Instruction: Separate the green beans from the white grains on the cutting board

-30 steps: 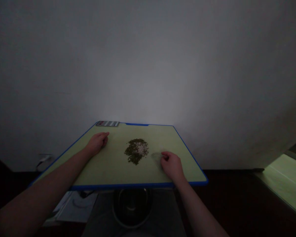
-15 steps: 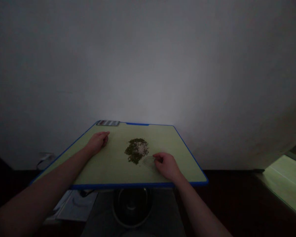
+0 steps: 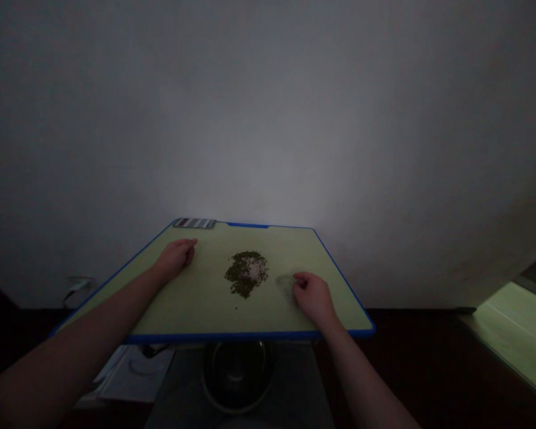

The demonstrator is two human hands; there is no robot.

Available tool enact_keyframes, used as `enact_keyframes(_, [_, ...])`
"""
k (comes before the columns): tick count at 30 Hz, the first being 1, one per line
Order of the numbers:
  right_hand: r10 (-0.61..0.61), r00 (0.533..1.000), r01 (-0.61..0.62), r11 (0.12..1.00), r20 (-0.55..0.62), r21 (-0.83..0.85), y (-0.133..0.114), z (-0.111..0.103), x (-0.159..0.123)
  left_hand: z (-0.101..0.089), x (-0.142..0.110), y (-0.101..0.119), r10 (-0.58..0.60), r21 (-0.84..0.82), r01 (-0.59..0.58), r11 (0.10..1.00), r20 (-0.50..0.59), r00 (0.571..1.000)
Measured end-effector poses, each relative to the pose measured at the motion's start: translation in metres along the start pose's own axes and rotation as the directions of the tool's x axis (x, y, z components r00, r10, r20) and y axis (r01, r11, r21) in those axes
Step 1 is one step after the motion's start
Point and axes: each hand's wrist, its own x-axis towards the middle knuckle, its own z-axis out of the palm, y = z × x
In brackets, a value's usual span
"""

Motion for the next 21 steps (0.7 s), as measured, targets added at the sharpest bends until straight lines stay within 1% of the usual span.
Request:
enact_keyframes(3, [0.019,1.000,-0.020,0.997,0.009,0.070,0.002,-0.004,0.003,0.000,0.000,0.000,-0.011,-0.016,0.011,1.000,-0.011,1.000])
enact_keyframes(6, [0.007,0.999,-0.011,0.992,0.038,0.127,-0.003,0.002,-0.001,0.000,0.000,-0.001,-0.009,-0.033,0.008,0.999,-0.024,1.000])
enact_keyframes(9, [-0.039,0.998,0.032,0.992,0.057,0.122,-0.010,0.012,-0.006,0.000,0.000,0.001,-0.009,-0.025,0.008,1.000,-0.025,1.000])
enact_keyframes(12, [-0.061,0.997,0.057,0.996,0.051,0.068,-0.012,0.018,-0.007,0.000,-0.001,0.003,-0.005,0.010,0.005,1.000,-0.019,1.000])
enact_keyframes(16, [-0.020,1.000,0.020,1.000,0.011,0.019,0.000,0.010,0.002,-0.001,-0.001,0.001,-0.006,-0.015,0.006,1.000,-0.018,1.000])
enact_keyframes(19, [0.021,0.999,-0.020,1.000,-0.025,0.022,0.012,0.001,0.009,0.000,0.000,-0.001,-0.015,-0.050,0.014,0.999,-0.012,1.000])
enact_keyframes(21, [0.023,0.999,-0.022,0.999,-0.031,0.031,0.015,-0.001,0.010,0.000,-0.001,0.000,-0.020,-0.034,0.019,0.999,-0.013,1.000])
